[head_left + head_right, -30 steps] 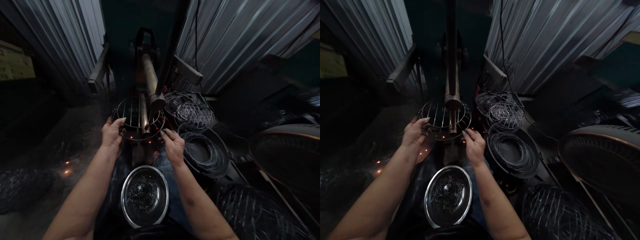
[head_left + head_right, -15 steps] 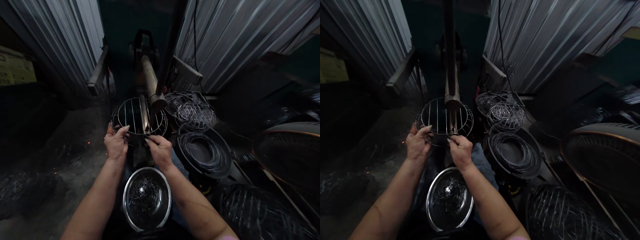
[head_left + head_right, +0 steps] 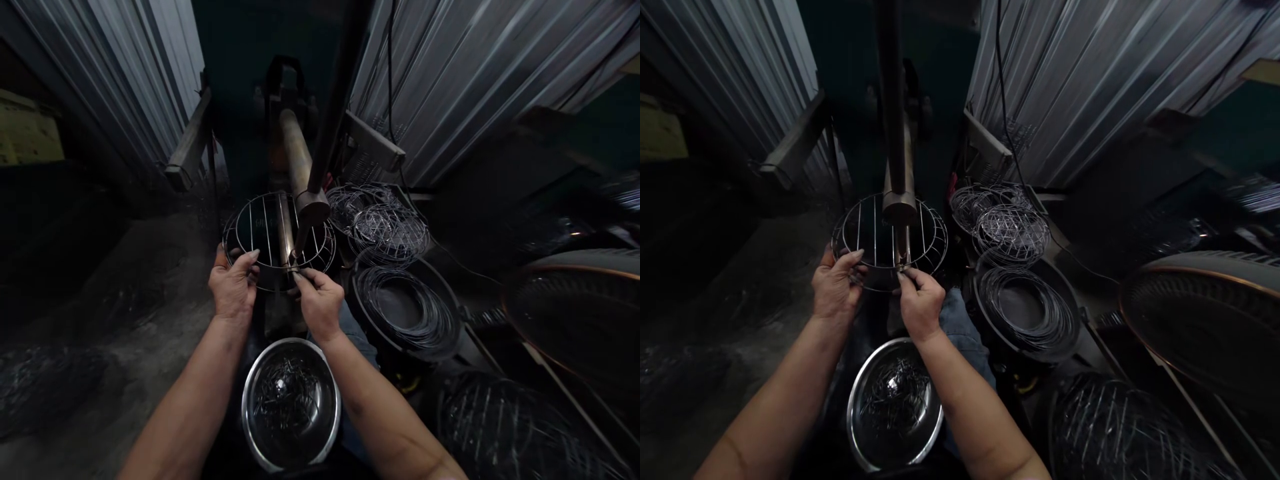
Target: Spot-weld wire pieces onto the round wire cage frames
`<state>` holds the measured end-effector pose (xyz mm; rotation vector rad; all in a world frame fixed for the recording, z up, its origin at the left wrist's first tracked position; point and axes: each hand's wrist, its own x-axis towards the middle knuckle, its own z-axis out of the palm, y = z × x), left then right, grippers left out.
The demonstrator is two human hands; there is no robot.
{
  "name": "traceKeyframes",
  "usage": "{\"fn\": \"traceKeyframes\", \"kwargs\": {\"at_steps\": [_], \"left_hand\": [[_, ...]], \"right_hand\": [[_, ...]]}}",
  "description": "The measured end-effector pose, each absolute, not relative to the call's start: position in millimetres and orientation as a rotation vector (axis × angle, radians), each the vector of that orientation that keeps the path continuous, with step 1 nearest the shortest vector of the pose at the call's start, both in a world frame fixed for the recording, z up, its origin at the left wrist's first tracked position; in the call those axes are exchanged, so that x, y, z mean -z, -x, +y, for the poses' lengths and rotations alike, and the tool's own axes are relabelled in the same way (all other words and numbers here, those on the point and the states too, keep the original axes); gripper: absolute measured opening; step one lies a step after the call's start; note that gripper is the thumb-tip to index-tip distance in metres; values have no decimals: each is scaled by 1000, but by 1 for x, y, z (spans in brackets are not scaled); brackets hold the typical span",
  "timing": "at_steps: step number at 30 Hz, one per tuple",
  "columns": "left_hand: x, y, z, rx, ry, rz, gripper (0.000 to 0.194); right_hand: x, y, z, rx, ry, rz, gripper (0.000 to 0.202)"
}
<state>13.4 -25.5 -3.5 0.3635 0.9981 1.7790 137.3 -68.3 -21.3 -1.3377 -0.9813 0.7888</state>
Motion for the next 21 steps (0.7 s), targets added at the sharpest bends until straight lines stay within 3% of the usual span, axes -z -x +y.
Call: {"fn": "traceKeyframes", "kwargs": {"at_steps": [21], "left_hand": [[5, -12, -1, -1759, -279, 1076, 52]], "right_hand": [[13, -148, -57, -816, 1369, -1205, 17]]}}
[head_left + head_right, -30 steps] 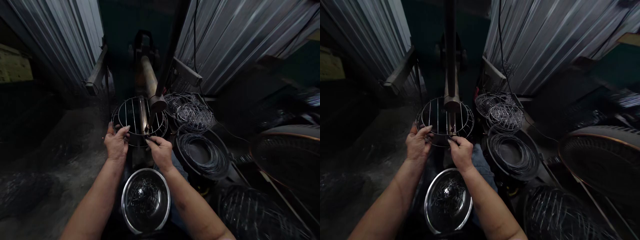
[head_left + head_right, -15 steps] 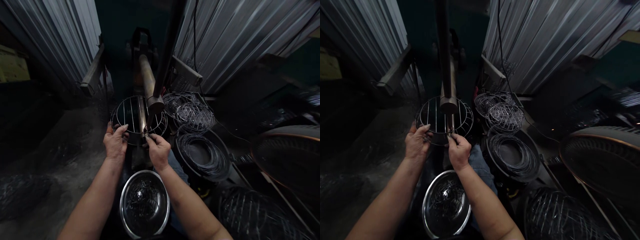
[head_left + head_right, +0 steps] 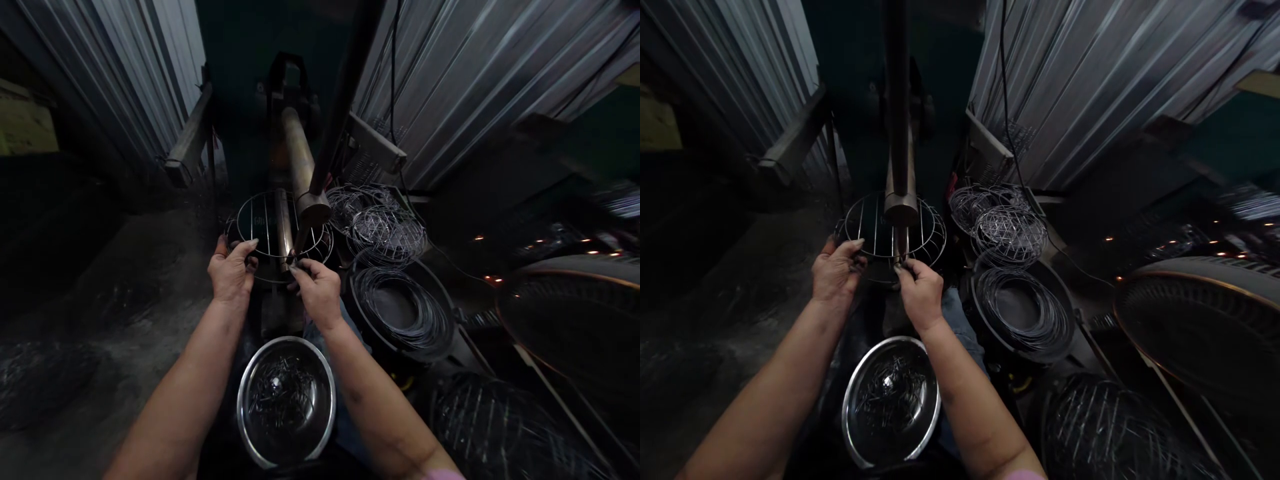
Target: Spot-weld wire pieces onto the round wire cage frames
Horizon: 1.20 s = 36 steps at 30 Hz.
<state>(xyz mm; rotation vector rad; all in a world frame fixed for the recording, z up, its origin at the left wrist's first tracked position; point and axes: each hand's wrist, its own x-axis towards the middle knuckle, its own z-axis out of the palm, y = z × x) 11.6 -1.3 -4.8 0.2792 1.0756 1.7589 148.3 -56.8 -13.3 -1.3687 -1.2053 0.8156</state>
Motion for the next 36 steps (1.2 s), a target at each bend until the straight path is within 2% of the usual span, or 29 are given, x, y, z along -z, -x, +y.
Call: {"fn": "traceKeyframes", "kwargs": {"at_steps": [9, 22, 26, 31, 36], "left_hand": [[3, -10, -1, -1747, -279, 1080, 52], [3, -7, -3, -1681, -330, 1123, 45], [3, -7, 1, -1700, -341, 1098, 45], [-2, -7, 0, -1722, -339, 1100, 47], [-1, -5, -8, -1718, -333, 1103, 48]], "right_hand": [[16, -162, -64, -565, 1403, -1510, 20], [24, -174, -65, -737, 1267, -1367, 13], [25, -196, -65, -529, 1287, -1245, 21], [19, -197, -61, -203, 1267, -1518, 17], [21, -182, -59, -190, 1301, -1698, 20]]}}
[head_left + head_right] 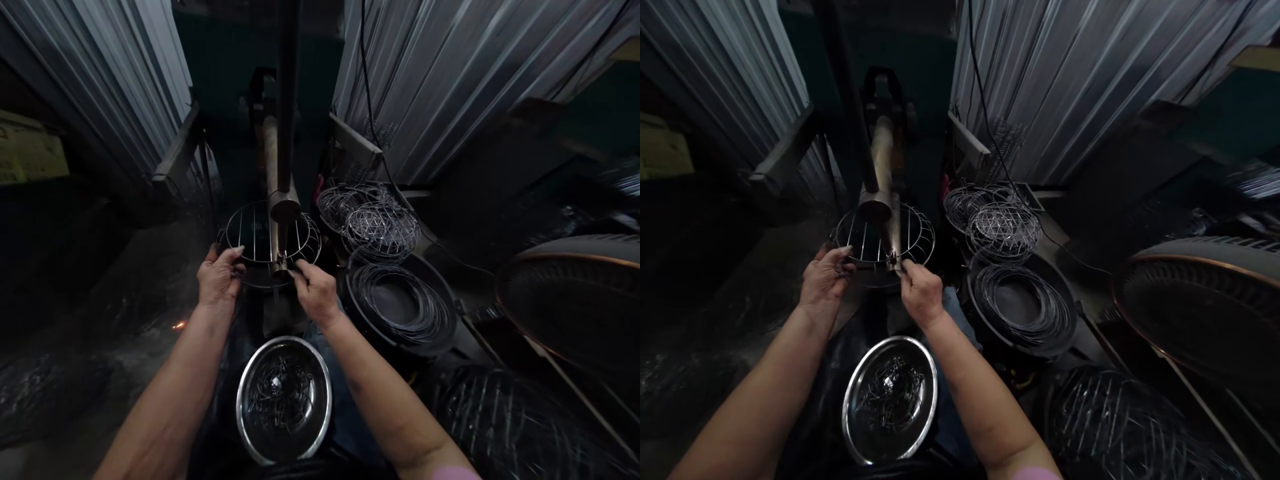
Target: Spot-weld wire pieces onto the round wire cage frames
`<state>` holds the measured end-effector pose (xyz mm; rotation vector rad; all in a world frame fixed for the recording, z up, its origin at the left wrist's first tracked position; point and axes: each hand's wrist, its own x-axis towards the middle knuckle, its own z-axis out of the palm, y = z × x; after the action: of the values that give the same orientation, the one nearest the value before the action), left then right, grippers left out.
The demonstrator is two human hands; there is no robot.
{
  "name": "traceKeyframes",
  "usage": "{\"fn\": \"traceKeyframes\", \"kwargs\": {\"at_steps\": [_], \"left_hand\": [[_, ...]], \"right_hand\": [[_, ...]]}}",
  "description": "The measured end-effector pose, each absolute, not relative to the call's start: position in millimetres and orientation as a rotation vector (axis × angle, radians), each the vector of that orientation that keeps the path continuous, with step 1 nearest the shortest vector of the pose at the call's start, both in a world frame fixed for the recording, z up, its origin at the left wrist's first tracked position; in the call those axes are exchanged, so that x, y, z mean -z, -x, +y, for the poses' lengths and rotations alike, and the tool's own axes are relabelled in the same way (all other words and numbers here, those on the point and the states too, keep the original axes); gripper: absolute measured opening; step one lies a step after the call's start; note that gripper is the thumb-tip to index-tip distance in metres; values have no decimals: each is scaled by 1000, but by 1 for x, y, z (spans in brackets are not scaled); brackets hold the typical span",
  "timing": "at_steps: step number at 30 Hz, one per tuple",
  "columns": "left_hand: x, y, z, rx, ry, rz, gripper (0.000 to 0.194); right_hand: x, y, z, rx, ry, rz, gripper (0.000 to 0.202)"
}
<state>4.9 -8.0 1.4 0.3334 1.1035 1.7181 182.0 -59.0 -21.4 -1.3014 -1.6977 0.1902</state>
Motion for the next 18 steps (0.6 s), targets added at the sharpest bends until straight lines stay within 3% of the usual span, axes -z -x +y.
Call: {"fn": "traceKeyframes", "kwargs": {"at_steps": [7, 18], "left_hand": [[-3, 1, -12, -1698, -333, 1077, 47], [-3, 10, -12, -1723, -288, 1114, 46]], "right_hand": [[21, -169, -63, -213, 1310, -1689, 28], [26, -162, -56, -338, 1273, -1631, 22]]}}
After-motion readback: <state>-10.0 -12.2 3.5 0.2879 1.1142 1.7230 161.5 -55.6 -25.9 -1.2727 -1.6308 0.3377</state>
